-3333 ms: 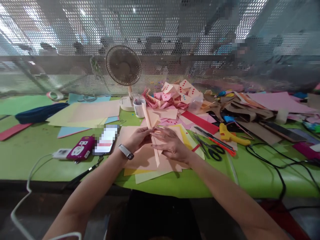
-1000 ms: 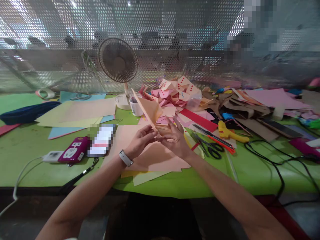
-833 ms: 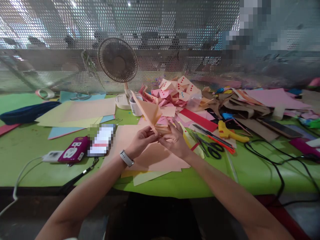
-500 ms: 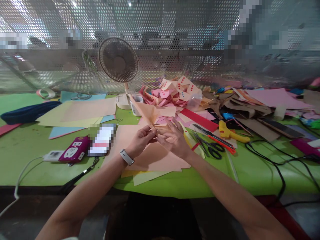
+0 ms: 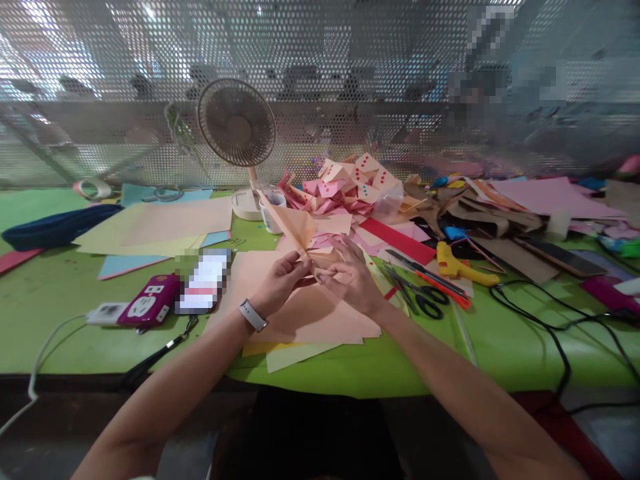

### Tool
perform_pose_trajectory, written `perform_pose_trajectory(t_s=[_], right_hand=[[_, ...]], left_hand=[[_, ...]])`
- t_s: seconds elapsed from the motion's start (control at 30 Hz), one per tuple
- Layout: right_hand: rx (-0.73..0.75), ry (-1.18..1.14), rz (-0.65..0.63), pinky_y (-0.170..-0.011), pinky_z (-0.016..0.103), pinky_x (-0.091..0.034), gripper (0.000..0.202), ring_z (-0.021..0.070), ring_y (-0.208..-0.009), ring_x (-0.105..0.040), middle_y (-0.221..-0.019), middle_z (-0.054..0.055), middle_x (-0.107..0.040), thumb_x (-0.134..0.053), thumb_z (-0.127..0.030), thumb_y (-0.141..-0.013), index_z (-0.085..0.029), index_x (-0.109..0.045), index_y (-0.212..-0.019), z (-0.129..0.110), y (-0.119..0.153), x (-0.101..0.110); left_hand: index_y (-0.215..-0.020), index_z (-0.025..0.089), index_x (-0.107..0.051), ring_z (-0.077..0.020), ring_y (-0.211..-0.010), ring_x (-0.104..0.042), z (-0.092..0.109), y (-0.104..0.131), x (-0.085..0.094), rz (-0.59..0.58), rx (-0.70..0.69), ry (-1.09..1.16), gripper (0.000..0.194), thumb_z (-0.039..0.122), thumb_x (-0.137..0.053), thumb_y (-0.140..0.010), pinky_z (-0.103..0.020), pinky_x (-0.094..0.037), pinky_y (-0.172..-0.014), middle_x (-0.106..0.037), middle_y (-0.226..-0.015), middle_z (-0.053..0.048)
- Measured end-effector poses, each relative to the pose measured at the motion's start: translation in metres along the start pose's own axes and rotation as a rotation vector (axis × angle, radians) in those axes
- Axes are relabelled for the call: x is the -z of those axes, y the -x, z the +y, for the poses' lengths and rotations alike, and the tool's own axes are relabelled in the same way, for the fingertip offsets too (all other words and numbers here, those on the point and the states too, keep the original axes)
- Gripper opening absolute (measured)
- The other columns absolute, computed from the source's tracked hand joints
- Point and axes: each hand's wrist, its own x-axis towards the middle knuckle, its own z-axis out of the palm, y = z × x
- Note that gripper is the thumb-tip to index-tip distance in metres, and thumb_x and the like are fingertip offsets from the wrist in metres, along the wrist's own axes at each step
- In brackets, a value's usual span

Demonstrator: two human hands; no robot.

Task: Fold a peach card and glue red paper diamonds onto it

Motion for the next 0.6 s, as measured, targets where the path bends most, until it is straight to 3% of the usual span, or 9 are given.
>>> perform_pose_trajectory(t_s=[0.27,0.6], right_hand=[[-0.008,-0.012,0.006,-0.115,0.052,-0.027,0.024,0.0288,-0.142,-0.028,-0.147,0.003,-0.045,-0.063,-0.039,-0.085,-0.023,-0.069,-0.068,-0.0014,0.0002,-0.0006],[-0.008,-0.021,0.024,-0.115,0.05,-0.028,0.03,0.0283,-0.141,-0.031,-0.141,0.005,-0.052,-0.061,-0.047,-0.085,-0.023,-0.07,-0.069,-0.0002,0.001,-0.0026]], left_hand=[[-0.084,0.015,-0.063,-0.014,-0.079,-0.067,0.0008,-0.001,-0.0001,0.036,0.015,-0.028,0.029,0.037,-0.078,-0.074,-0.031,-0.054,-0.084,-0.068,-0.082,-0.002],[-0.079,0.014,-0.063,-0.0131,-0.076,-0.066,-0.0003,-0.001,0.0002,0.052,0.015,-0.03,0.027,0.037,-0.078,-0.075,-0.03,-0.053,-0.082,-0.065,-0.076,-0.001]])
